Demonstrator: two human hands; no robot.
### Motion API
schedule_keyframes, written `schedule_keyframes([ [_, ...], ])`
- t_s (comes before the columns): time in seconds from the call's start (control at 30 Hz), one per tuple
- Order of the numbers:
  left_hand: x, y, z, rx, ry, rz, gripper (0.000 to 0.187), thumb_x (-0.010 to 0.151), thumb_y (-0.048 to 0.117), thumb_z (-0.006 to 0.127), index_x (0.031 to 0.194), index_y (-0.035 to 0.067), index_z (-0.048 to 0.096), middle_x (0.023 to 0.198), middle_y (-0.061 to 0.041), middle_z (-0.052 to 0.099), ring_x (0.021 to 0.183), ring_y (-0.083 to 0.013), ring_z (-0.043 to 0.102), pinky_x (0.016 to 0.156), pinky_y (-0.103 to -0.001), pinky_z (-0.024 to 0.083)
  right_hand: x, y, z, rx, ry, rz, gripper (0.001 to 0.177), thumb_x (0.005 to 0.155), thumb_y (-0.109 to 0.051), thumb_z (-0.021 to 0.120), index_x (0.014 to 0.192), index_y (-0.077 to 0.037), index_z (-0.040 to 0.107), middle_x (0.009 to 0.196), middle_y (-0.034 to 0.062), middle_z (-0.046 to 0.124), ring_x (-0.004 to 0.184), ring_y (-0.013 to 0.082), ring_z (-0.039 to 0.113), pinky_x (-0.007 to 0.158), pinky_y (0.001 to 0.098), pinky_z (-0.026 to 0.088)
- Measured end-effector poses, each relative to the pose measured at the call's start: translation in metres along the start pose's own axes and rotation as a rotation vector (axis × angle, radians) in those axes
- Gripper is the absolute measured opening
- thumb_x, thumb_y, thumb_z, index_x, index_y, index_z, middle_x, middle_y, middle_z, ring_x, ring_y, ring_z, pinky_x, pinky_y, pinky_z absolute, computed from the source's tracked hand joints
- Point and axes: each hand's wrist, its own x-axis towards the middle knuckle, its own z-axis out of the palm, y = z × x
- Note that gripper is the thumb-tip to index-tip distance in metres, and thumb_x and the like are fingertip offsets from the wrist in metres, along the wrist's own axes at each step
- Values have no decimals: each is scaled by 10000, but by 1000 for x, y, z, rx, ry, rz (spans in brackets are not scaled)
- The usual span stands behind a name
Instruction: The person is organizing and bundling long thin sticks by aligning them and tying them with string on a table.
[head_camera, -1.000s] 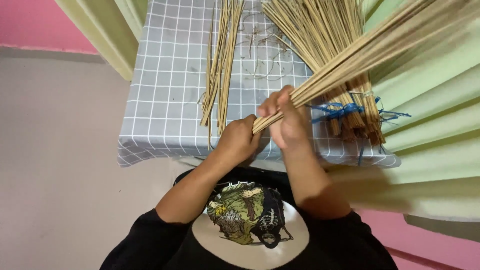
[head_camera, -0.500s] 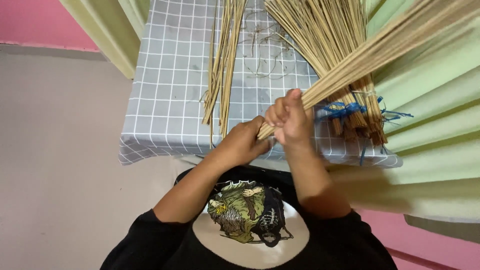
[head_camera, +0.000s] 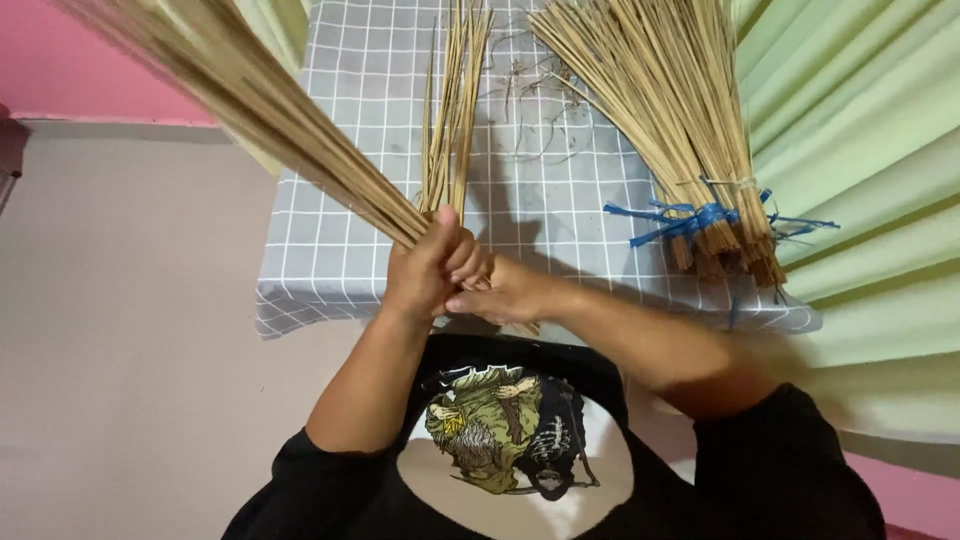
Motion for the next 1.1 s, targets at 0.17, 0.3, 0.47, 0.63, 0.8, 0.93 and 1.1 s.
schedule_keyframes([
  [0.17,7,14,-33,-81,-197,146,595,1093,507,339,569,227,326,389,77,253,309,-122,255,366,-216,300,-8,1,-27,-255,-237,219,364,891,-392,804,729,-85,696,617,16,682,524,100,572,504,257,490],
  [0.3,7,24,-25,-162,-216,220,526,1097,489,302,637,235,279,425,89,234,337,-79,281,410,-239,361,-19,13,-30,-361,-62,236,416,954,-344,749,666,-103,570,498,-17,542,437,97,478,441,229,400],
  [0.47,16,-11,-45,-126,-192,291,316,1086,475,420,902,219,404,607,51,411,534,-119,503,602,-302,487,-12,11,-34,-459,-13,214,367,1036,-296,643,738,-97,563,534,-17,508,418,119,446,463,227,411],
  [0.63,12,-5,4,-111,168,130,507,1062,350,535,637,214,295,441,82,189,370,-70,377,385,-202,387,-7,4,-25,-390,146,52,253,926,-187,785,877,-25,597,746,46,652,692,155,594,611,306,475],
  [0.8,12,-3,-10,-177,79,257,546,1116,424,304,601,242,307,436,100,183,340,-49,289,397,-186,332,-11,24,-37,-14,410,-140,351,952,-380,669,1068,-53,616,996,70,689,876,182,657,746,306,523],
  [0.93,15,-17,-9,-188,93,234,565,1107,448,306,573,267,330,389,84,217,319,-68,286,373,-198,321,7,28,3,550,808,-459,686,1035,-639,385,1415,-81,511,1322,126,649,1202,274,643,1050,414,517],
  [1.1,15,-13,-5,-316,146,167,548,1107,433,343,592,249,344,418,71,264,341,-89,333,392,-234,346,8,23,15,630,930,-459,466,1056,-515,420,1214,-101,564,1116,118,716,1020,263,721,929,390,588],
])
